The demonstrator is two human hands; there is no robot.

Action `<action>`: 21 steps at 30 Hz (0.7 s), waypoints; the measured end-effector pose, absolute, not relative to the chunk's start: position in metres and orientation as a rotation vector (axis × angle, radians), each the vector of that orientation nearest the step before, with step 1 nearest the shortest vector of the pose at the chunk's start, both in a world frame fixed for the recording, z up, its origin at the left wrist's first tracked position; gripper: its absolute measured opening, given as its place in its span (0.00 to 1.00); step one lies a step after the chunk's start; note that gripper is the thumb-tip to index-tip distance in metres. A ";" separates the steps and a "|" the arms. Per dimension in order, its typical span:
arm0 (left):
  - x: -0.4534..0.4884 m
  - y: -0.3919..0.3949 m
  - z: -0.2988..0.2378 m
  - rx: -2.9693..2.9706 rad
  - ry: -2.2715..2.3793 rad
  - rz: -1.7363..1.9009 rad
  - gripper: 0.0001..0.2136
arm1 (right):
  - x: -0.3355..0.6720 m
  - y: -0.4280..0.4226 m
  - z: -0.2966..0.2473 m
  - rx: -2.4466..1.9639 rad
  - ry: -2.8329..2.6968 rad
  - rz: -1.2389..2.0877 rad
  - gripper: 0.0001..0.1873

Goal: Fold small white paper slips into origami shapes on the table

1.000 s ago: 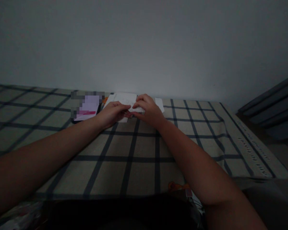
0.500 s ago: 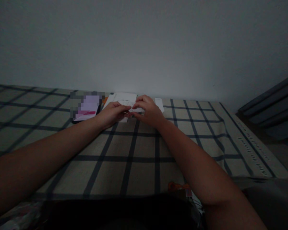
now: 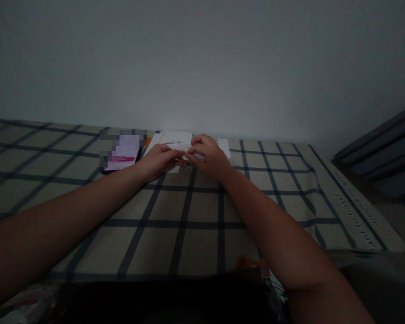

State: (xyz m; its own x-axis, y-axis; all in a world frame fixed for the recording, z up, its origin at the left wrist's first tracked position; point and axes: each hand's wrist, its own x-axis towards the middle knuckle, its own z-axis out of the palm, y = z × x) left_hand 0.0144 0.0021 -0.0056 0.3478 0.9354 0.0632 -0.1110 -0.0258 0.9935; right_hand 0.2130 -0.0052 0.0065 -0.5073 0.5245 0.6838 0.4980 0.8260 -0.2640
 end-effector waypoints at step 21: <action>0.016 -0.005 0.000 1.460 0.845 1.085 0.12 | 0.214 -0.002 0.006 -0.687 -2.101 0.096 0.06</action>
